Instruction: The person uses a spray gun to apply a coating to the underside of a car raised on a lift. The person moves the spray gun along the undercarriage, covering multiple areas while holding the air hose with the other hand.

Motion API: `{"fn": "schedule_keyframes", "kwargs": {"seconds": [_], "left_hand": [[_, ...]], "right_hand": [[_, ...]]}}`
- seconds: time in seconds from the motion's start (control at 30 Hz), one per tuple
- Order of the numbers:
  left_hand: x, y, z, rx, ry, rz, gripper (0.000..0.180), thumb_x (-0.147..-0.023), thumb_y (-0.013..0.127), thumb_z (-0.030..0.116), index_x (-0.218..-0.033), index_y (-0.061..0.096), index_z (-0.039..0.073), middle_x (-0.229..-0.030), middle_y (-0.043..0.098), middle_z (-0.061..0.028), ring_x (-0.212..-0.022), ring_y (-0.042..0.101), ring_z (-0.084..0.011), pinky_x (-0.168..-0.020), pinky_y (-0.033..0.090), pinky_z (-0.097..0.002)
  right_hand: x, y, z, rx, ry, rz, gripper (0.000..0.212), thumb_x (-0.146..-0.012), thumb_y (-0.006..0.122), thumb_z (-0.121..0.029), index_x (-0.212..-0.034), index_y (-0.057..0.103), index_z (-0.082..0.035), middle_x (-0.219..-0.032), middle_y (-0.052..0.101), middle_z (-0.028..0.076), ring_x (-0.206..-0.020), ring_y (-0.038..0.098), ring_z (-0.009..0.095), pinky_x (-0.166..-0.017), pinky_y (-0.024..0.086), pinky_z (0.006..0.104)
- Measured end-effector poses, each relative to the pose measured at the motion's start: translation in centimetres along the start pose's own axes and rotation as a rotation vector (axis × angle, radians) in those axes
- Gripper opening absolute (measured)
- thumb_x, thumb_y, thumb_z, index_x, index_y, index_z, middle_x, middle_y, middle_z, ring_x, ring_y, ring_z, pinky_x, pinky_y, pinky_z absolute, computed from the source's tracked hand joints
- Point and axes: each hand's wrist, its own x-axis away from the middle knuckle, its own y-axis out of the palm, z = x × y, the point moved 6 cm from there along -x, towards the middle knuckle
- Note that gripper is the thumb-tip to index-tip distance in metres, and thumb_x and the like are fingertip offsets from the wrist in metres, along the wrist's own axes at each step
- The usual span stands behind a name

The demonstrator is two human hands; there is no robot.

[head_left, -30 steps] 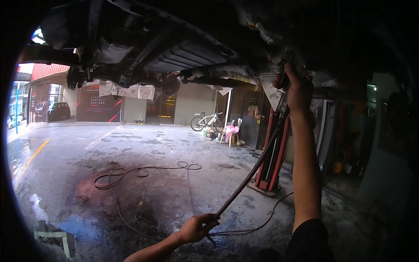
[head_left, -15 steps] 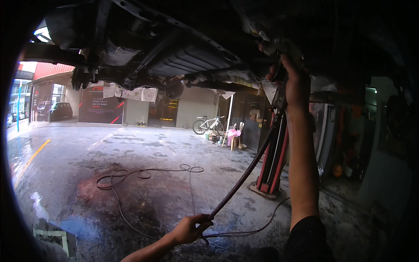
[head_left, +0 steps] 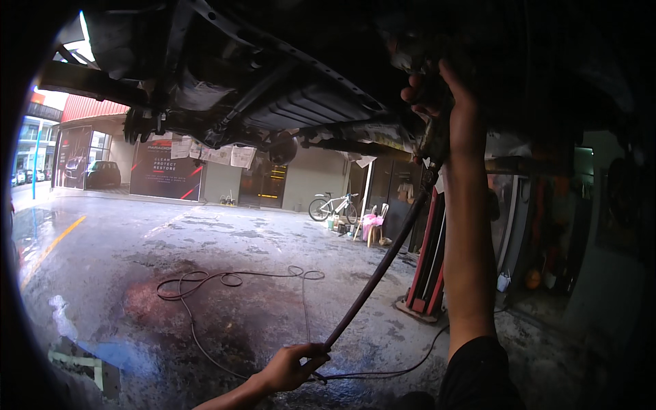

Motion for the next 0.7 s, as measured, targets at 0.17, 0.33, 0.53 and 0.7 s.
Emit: {"fn": "schedule_keyframes", "kwargs": {"seconds": [0.17,0.33,0.53,0.7], "left_hand": [[0.4,-0.6,0.9,-0.007,0.006,0.022,0.025,-0.098,0.066,0.022,-0.117,0.071,0.007,-0.107,0.074,-0.0128,-0.097,0.072,-0.028,-0.081,0.055,-0.0374],[0.4,-0.3,0.9,0.038,-0.042,-0.015,0.026,-0.098,0.067,0.024,-0.117,0.07,0.007,-0.107,0.074,-0.0133,-0.099,0.072,-0.0285,-0.082,0.055,-0.0383],[0.1,-0.5,1.3,0.032,0.008,-0.014,0.027,-0.098,0.067,0.023,-0.119,0.07,0.006,-0.107,0.074,-0.0145,-0.102,0.072,-0.0292,-0.086,0.056,-0.039],[0.1,-1.4,1.7,0.028,-0.013,0.007,0.028,-0.098,0.067,0.022,-0.12,0.07,0.006,-0.107,0.074,-0.0146,-0.099,0.072,-0.0286,-0.083,0.056,-0.0387]], "right_hand": [[-1.1,0.4,-0.2,0.001,-0.028,-0.045,0.036,-0.097,0.062,-0.041,-0.11,0.066,-0.007,-0.088,0.071,0.006,-0.073,0.072,0.017,-0.063,0.05,0.0276],[-1.6,-0.9,0.6,0.138,-0.028,-0.002,0.036,-0.097,0.062,-0.04,-0.112,0.068,-0.007,-0.086,0.073,0.006,-0.068,0.072,0.017,-0.058,0.047,0.0263],[-1.8,-1.7,1.0,0.223,-0.015,-0.007,0.034,-0.096,0.062,-0.037,-0.112,0.069,-0.007,-0.079,0.07,0.004,-0.064,0.07,0.016,-0.056,0.046,0.0263],[-2.6,-0.9,0.8,0.153,0.005,-0.001,0.035,-0.099,0.055,-0.029,-0.124,0.062,-0.005,-0.107,0.074,0.01,-0.076,0.065,0.012,-0.063,0.058,0.0285]]}}
